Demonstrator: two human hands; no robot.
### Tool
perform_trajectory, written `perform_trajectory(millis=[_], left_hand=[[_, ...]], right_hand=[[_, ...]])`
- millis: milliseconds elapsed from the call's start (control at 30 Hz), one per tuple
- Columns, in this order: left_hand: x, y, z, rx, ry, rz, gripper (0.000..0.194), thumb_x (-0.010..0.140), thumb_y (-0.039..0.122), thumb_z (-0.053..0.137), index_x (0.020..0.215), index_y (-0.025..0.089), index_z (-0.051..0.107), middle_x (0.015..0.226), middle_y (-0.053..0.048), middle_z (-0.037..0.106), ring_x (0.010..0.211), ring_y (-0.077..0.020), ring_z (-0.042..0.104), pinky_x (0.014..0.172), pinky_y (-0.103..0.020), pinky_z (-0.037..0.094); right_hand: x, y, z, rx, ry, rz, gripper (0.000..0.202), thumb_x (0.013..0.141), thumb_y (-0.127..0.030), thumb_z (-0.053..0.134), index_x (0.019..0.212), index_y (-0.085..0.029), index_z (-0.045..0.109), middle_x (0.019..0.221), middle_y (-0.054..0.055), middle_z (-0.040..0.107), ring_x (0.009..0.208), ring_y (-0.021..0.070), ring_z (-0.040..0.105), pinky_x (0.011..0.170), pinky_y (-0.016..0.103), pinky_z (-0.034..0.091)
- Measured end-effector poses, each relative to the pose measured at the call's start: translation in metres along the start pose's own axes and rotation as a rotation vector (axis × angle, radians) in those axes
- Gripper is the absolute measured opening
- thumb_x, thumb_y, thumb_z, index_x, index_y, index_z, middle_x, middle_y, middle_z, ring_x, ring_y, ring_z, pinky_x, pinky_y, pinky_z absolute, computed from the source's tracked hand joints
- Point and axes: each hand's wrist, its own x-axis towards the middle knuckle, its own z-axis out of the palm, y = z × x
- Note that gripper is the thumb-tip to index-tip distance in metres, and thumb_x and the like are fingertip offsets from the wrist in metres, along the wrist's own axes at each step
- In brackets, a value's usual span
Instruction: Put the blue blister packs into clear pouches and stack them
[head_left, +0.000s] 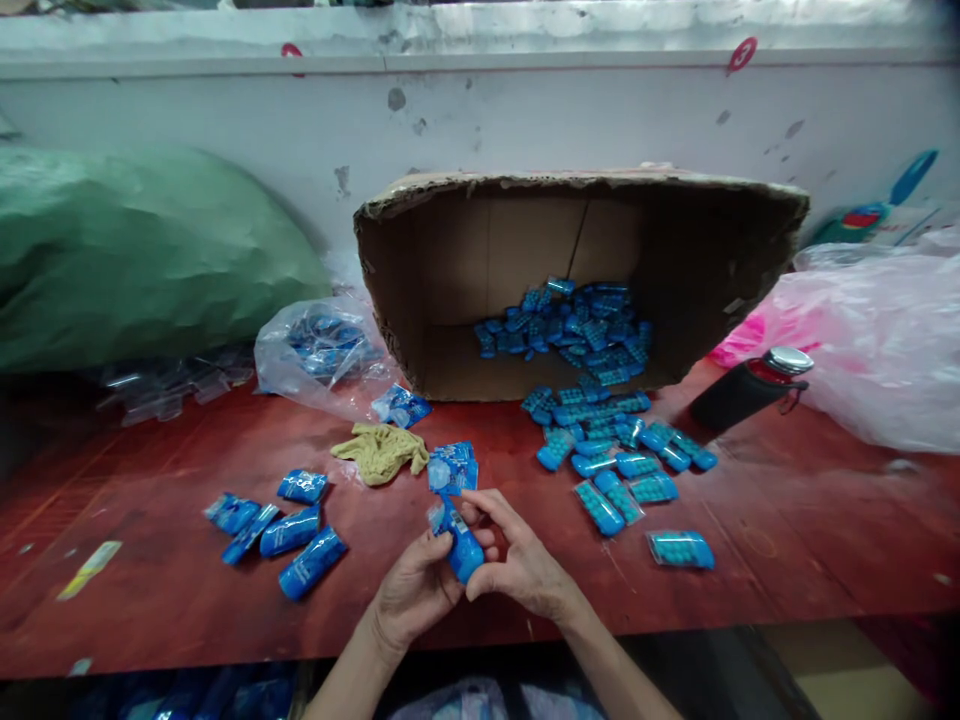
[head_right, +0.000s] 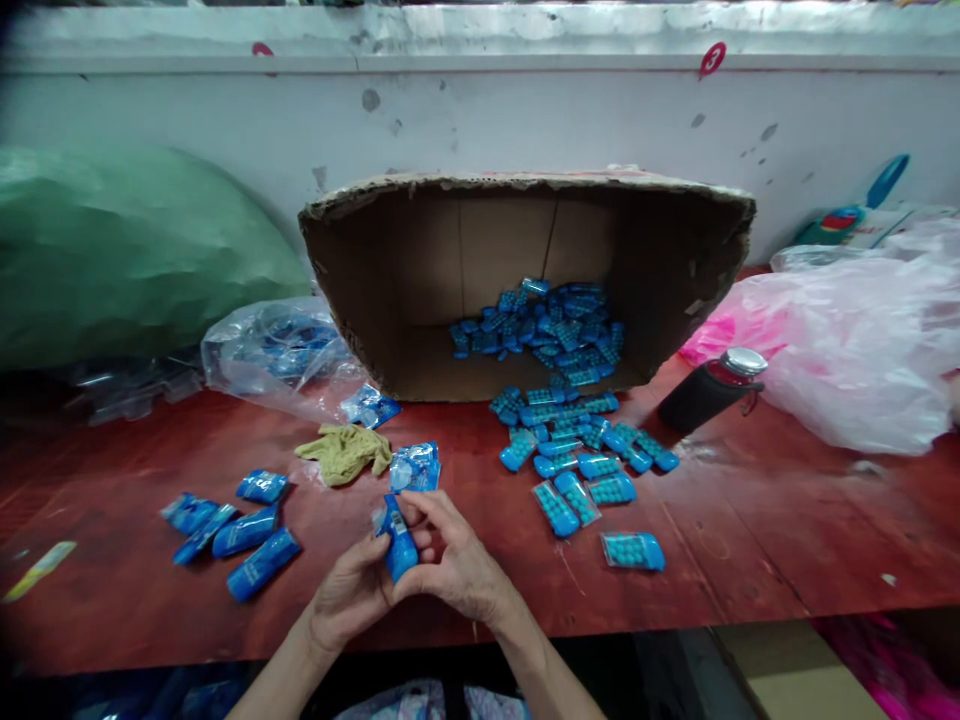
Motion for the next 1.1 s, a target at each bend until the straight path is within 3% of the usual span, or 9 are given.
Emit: perform_trajectory(millis=[100, 267, 500, 567, 733, 800, 1000, 1100], left_hand=[[0.001, -0.004, -0.002, -0.043, 0.021, 0.019, 0.024, 0.069, 0.013, 0.06, 0.093, 0.014, 0.063, 0.087, -0.009, 0.069, 0.084, -0.0208, 0.064, 0.077, -0.032, 0.049], [0.001, -0.014, 0.003, -0.035, 0.178, 0.074, 0.019, 0.068, 0.013, 0.063, 0.088, 0.012, 0.064, 0.077, -0.007, 0.069, 0.071, -0.0174, 0.065, 0.058, -0.023, 0.051], [0.004, -0.029, 0.02, -0.024, 0.354, 0.143, 0.014, 0.074, 0.02, 0.058, 0.084, 0.011, 0.063, 0.07, -0.007, 0.069, 0.062, -0.0144, 0.064, 0.058, -0.024, 0.052], [0.003, -0.029, 0.024, -0.006, 0.34, 0.136, 0.016, 0.074, 0.021, 0.058, 0.086, 0.011, 0.063, 0.074, -0.007, 0.069, 0.067, -0.0156, 0.064, 0.064, -0.027, 0.052], [-0.006, -0.022, 0.023, -0.026, 0.134, 0.095, 0.02, 0.075, 0.016, 0.056, 0.094, 0.012, 0.062, 0.091, -0.011, 0.068, 0.088, -0.0193, 0.062, 0.084, -0.033, 0.046], [-0.008, -0.022, 0.02, -0.029, 0.098, 0.102, 0.019, 0.075, 0.015, 0.056, 0.093, 0.012, 0.062, 0.09, -0.01, 0.068, 0.089, -0.0197, 0.062, 0.085, -0.034, 0.046], [-0.002, -0.032, 0.021, -0.036, 0.254, 0.165, 0.014, 0.074, 0.019, 0.058, 0.084, 0.012, 0.064, 0.08, -0.008, 0.07, 0.08, -0.0195, 0.065, 0.077, -0.032, 0.05], [-0.003, -0.02, 0.019, -0.07, 0.322, 0.178, 0.014, 0.076, 0.022, 0.055, 0.081, 0.013, 0.065, 0.077, -0.009, 0.07, 0.079, -0.0207, 0.065, 0.076, -0.034, 0.05]], right_hand=[[0.0, 0.0, -0.001, 0.039, -0.009, 0.013, 0.071, 0.054, -0.026, 0.078, 0.119, -0.03, 0.047, 0.109, 0.0, 0.048, 0.099, 0.0183, 0.048, 0.083, 0.027, 0.042], [-0.003, 0.012, 0.002, 0.142, 0.027, 0.089, 0.069, 0.053, -0.02, 0.077, 0.116, -0.029, 0.05, 0.102, 0.0, 0.053, 0.094, 0.0185, 0.051, 0.082, 0.029, 0.042], [-0.007, 0.018, 0.004, 0.142, 0.092, 0.092, 0.052, 0.064, -0.018, 0.066, 0.113, -0.028, 0.053, 0.1, 0.0, 0.057, 0.088, 0.0173, 0.054, 0.078, 0.028, 0.043], [-0.007, 0.016, 0.003, 0.122, 0.112, 0.076, 0.049, 0.064, -0.02, 0.065, 0.112, -0.027, 0.055, 0.102, 0.001, 0.057, 0.091, 0.0185, 0.053, 0.081, 0.029, 0.042], [-0.007, 0.021, 0.001, 0.242, 0.097, 0.2, 0.053, 0.062, -0.023, 0.067, 0.113, -0.028, 0.053, 0.09, -0.002, 0.059, 0.071, 0.013, 0.055, 0.068, 0.025, 0.046], [-0.006, 0.025, 0.002, 0.268, 0.09, 0.191, 0.052, 0.06, -0.025, 0.069, 0.11, -0.027, 0.055, 0.093, -0.002, 0.06, 0.074, 0.0142, 0.056, 0.071, 0.027, 0.045], [-0.005, 0.027, 0.009, 0.248, 0.123, 0.071, 0.045, 0.065, -0.033, 0.068, 0.108, -0.026, 0.057, 0.109, 0.002, 0.058, 0.099, 0.0214, 0.053, 0.086, 0.031, 0.04], [-0.005, 0.028, 0.008, 0.211, 0.068, 0.077, 0.05, 0.066, -0.03, 0.066, 0.113, -0.025, 0.052, 0.113, 0.003, 0.056, 0.1, 0.0209, 0.052, 0.085, 0.032, 0.041]])
